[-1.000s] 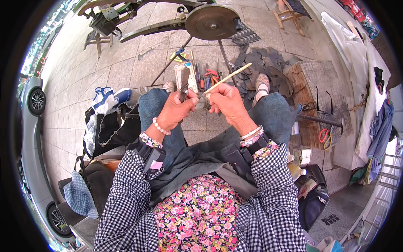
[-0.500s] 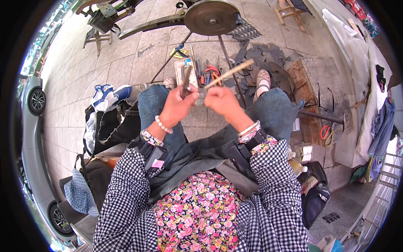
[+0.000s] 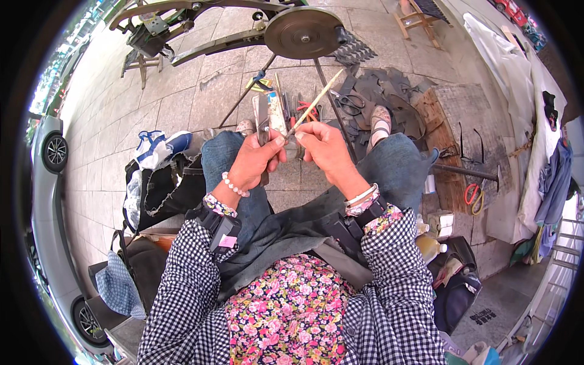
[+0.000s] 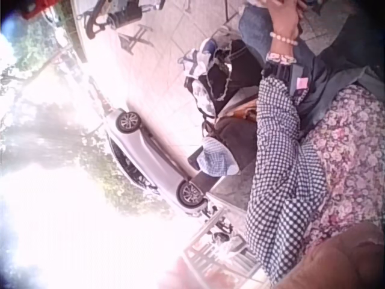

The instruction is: Repairing a shoe component by manipulating leather and metal parts with hand tools.

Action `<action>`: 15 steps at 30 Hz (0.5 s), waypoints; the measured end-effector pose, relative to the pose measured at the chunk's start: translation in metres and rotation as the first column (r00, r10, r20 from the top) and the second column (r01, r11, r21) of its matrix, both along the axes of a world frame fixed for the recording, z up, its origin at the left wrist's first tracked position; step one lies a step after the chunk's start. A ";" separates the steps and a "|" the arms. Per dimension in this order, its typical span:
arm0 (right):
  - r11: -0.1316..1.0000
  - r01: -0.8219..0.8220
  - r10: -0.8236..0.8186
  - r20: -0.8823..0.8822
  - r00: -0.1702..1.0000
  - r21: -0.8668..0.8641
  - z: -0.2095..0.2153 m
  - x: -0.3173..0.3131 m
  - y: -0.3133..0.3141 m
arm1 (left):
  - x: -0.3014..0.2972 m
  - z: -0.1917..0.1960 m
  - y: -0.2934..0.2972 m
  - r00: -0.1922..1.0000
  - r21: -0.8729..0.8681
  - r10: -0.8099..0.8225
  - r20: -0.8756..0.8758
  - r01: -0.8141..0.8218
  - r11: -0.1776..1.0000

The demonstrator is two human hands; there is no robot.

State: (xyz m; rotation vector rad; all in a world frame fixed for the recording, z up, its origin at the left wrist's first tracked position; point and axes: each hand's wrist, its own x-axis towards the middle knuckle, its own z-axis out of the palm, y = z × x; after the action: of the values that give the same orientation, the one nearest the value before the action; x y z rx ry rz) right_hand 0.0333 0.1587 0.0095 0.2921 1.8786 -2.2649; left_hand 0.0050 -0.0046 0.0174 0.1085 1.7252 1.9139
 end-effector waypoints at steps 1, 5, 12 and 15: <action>0.998 0.010 -0.011 -0.018 1.000 -0.066 0.001 0.000 -0.001 | 0.000 0.000 0.000 1.000 0.000 -0.001 0.000 0.001 1.000; 0.968 0.033 -0.036 -0.008 0.999 -0.249 -0.002 0.000 -0.002 | 0.001 -0.004 -0.003 1.000 0.008 -0.001 0.001 0.001 1.000; 0.871 -0.008 0.010 0.002 1.000 -0.492 -0.011 0.001 -0.005 | 0.003 -0.001 -0.005 1.000 0.017 -0.022 0.013 0.022 1.000; 0.854 -0.011 0.025 0.019 1.000 -0.519 -0.010 0.001 -0.006 | 0.003 -0.001 -0.003 1.000 -0.002 -0.005 0.013 0.005 1.000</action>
State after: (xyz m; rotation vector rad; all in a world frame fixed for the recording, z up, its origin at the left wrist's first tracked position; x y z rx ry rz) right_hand 0.0344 0.1530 -0.0006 0.2134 1.1716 -2.6226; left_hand 0.0080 -0.0073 0.0167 0.0990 1.7167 1.9057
